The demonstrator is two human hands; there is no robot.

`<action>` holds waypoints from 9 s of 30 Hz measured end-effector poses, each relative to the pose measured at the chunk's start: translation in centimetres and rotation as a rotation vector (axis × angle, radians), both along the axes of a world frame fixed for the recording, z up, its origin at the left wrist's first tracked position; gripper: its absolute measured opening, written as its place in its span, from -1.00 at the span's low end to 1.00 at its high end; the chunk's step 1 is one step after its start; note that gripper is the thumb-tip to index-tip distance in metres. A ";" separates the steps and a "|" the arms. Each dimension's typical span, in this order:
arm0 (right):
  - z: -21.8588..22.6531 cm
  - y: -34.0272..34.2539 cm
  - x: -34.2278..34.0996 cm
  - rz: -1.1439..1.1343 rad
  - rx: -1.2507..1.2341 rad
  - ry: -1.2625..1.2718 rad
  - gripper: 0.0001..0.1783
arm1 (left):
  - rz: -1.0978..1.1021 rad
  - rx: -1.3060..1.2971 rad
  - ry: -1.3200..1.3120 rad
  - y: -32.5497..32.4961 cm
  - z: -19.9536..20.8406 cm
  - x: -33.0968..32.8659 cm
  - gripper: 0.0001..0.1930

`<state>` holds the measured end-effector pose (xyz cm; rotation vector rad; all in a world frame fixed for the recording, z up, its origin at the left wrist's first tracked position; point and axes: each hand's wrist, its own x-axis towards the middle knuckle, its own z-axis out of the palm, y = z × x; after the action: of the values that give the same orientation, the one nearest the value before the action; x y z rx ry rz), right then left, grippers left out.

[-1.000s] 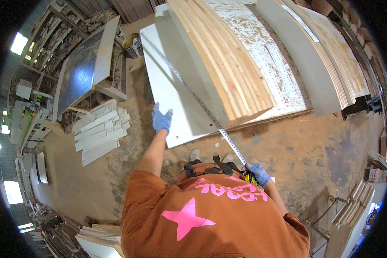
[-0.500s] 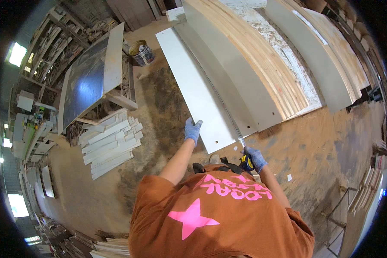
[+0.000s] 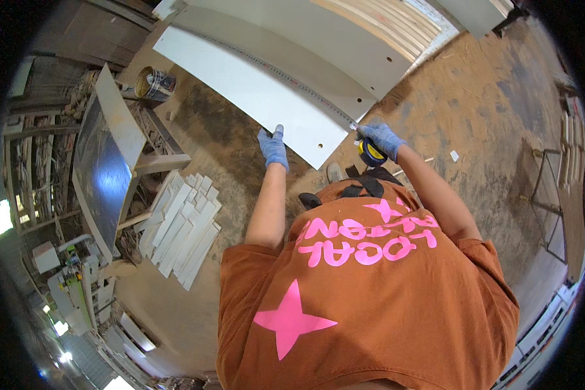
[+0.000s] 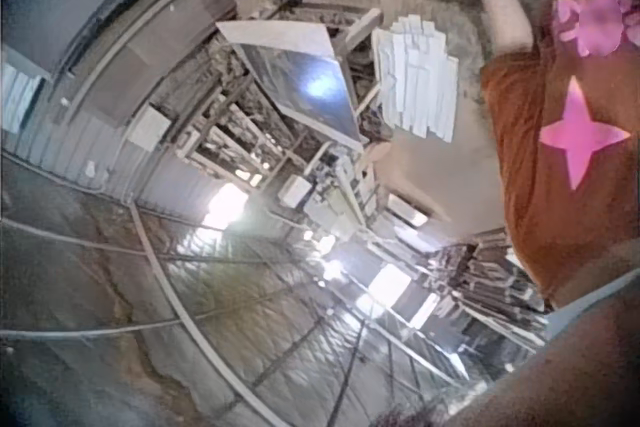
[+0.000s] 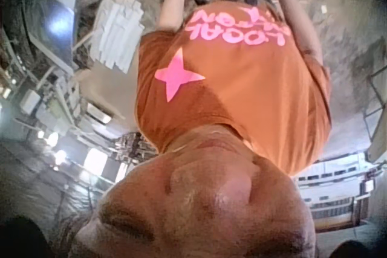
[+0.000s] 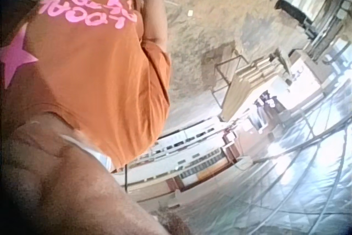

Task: The person measures wooden planks and panels with a tape measure in a workshop. They repeatedly extend and retract the tape measure, align it with the wood, and compare measurements to printed labels on the planks.

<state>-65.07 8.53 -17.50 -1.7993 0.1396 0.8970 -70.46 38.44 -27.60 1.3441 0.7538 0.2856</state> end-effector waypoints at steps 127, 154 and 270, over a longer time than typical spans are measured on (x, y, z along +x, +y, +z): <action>-2.6 25.3 -19.8 -1.246 -0.157 -0.045 -0.66 | -1.061 -0.433 0.789 6.6 4.7 1.4 -0.53; -2.6 23.5 -21.2 -1.313 0.144 -0.327 -0.59 | -1.234 -0.357 0.770 7.7 4.3 4.5 -0.26; 0.8 -21.6 51.8 0.926 -0.761 -1.094 -0.34 | -0.405 1.479 0.598 -18.7 29.0 34.4 -0.31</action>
<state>-13.23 -13.06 -16.69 -2.8876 -1.2862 0.2884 -36.07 19.78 1.44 3.0291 0.7022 0.0689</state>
